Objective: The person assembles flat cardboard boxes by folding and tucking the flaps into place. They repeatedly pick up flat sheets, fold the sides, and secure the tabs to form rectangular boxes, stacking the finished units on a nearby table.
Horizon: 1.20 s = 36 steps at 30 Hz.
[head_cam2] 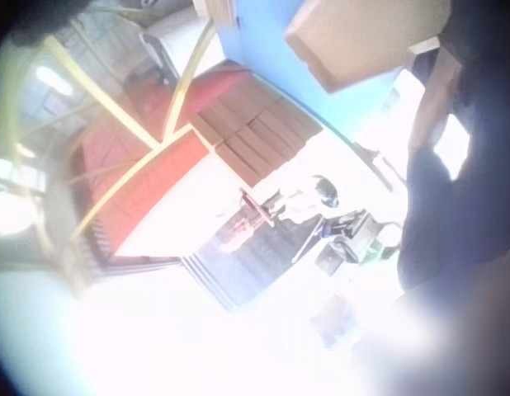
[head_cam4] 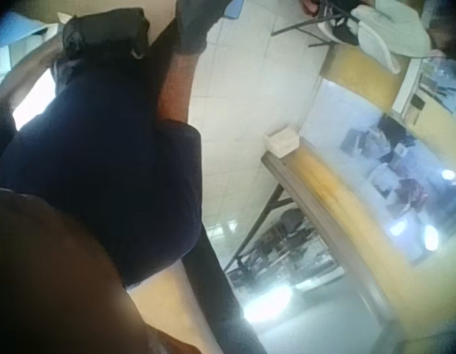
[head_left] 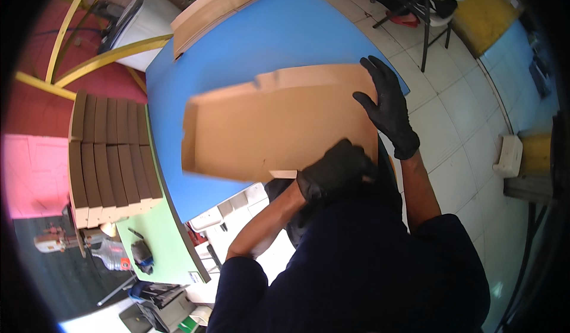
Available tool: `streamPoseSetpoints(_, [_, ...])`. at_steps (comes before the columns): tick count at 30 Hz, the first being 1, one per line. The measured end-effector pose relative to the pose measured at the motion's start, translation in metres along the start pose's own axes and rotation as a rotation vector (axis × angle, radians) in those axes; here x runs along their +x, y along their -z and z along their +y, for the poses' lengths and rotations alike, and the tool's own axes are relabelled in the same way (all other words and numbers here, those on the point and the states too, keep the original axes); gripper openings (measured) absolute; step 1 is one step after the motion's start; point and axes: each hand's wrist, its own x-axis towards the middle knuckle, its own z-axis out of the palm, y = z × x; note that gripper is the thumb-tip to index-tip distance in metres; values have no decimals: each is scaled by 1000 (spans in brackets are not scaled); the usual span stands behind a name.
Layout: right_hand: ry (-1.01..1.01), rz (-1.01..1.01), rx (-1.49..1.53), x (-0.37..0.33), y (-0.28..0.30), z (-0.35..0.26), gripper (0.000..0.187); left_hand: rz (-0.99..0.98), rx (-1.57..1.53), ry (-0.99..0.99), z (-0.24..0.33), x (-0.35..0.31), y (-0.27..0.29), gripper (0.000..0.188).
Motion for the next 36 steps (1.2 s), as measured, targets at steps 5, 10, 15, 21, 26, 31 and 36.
streamPoseSetpoints(5, [-185,-325,-21,2,16,14,50,-164,250,139,-14,-71,24,22])
streamPoseSetpoints(10, [-468,-512,456,-10,21,-18,42,182,468,242,-9,-127,57,27])
streamPoseSetpoints(15, [-667,-587,722,-21,-15,-68,51,460,385,373,11,-76,16,22])
streamPoseSetpoints(21, [-591,-541,633,-29,-29,-71,53,731,483,249,-7,-66,-17,14])
streamPoseSetpoints(26, [-617,-528,573,-31,-26,-75,54,1003,193,571,-18,-66,-14,14])
streamPoseSetpoints(31, [-743,-572,814,-35,-26,-93,59,781,176,720,-35,-56,5,25])
streamPoseSetpoints(36, [-756,-541,817,-37,-28,-98,61,588,29,604,-37,-62,25,27])
